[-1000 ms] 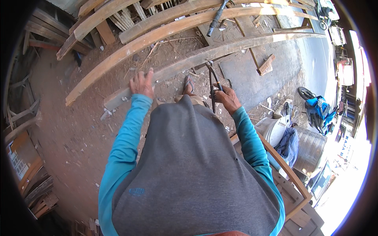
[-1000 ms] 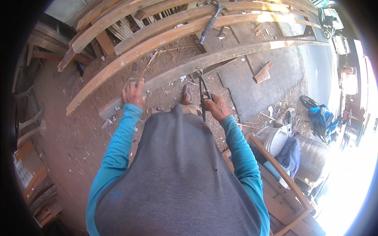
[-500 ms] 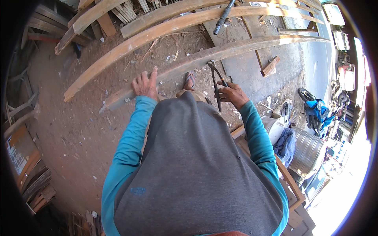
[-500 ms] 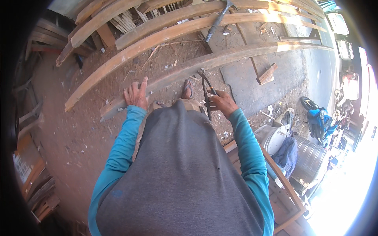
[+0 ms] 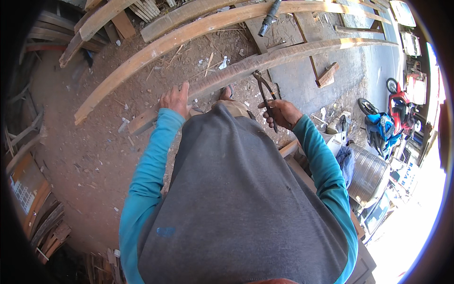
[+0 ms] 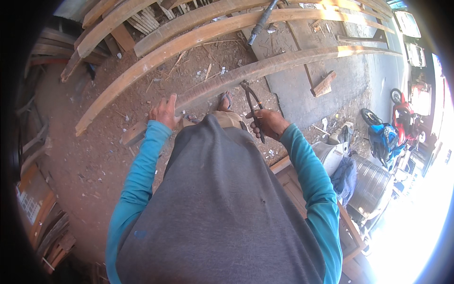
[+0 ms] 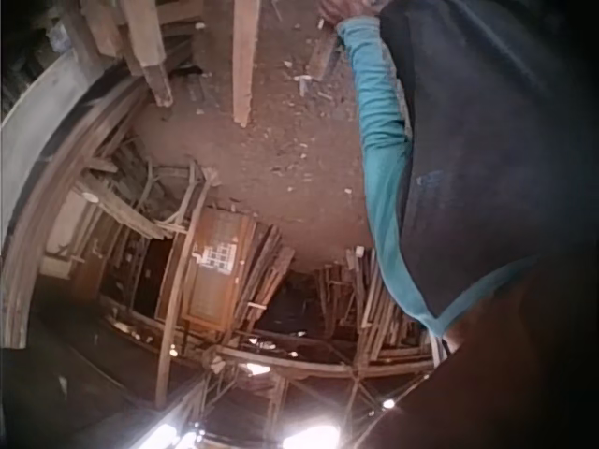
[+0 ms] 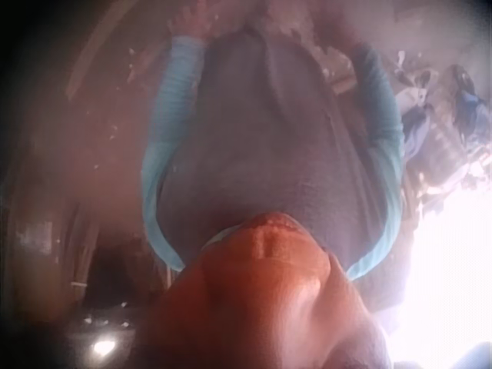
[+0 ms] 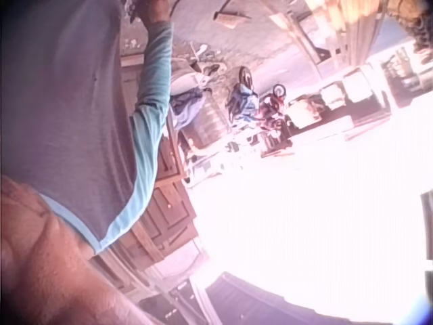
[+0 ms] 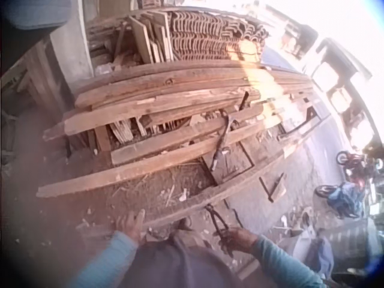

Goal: The person removes nails from long wooden beams using a hammer and a pair of pincers. The person uses the claw of a hammer to pry some nails and then switches to pincers to pull remaining nails from the wood by hand.

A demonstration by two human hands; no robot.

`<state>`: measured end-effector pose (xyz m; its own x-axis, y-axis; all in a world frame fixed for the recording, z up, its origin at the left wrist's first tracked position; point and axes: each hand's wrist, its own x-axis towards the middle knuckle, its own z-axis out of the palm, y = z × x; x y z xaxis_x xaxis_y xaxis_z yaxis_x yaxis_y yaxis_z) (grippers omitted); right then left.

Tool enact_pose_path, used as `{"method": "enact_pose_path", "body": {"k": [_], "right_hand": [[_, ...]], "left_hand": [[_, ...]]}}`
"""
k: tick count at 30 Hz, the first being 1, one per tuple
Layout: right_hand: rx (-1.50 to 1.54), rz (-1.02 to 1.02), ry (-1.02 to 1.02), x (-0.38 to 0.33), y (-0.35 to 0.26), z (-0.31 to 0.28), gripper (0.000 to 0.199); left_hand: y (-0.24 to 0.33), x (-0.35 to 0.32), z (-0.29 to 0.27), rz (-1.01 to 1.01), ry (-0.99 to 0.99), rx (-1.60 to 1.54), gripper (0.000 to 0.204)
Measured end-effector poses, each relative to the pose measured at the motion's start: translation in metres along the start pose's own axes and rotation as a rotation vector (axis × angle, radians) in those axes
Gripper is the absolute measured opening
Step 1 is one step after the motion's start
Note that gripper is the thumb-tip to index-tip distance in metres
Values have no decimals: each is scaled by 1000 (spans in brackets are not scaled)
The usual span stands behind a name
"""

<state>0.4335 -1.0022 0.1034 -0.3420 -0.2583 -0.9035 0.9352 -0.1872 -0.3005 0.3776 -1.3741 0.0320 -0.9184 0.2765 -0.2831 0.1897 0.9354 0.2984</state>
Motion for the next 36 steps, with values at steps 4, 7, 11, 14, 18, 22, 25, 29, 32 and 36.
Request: {"method": "enact_pose_path", "body": {"k": [4, 7, 11, 14, 18, 22, 25, 29, 32, 36], "right_hand": [[65, 39, -14, 2, 5, 15, 19], [75, -1, 105, 7, 11, 21, 17], [96, -31, 169, 10, 17, 31, 17], [74, -71, 201, 15, 22, 37, 18], [154, -112, 229, 29, 38, 45, 20], [196, -139, 241, 30, 37, 59, 22], [192, -144, 175, 18, 32, 57, 21], [130, -204, 177, 7, 37, 52, 19], [-18, -356, 252, -3, 34, 46, 19], [187, -445, 56, 0, 26, 45, 18]], "left_hand": [[-4, 10, -1, 30, -126, -18, 62], [2, 14, -10, 31, -174, -9, 67], [5, 16, -11, 24, -173, -30, 66], [8, 17, -12, -15, -217, 10, 63], [4, 24, -10, -27, -198, 24, 59], [4, 27, -23, -63, -193, 73, 57], [12, 22, -48, -21, -136, 153, 58], [37, 12, -89, 80, -22, 226, 56], [53, 7, -111, 115, 73, 289, 63], [75, 12, -167, 133, 195, 410, 57]]}}
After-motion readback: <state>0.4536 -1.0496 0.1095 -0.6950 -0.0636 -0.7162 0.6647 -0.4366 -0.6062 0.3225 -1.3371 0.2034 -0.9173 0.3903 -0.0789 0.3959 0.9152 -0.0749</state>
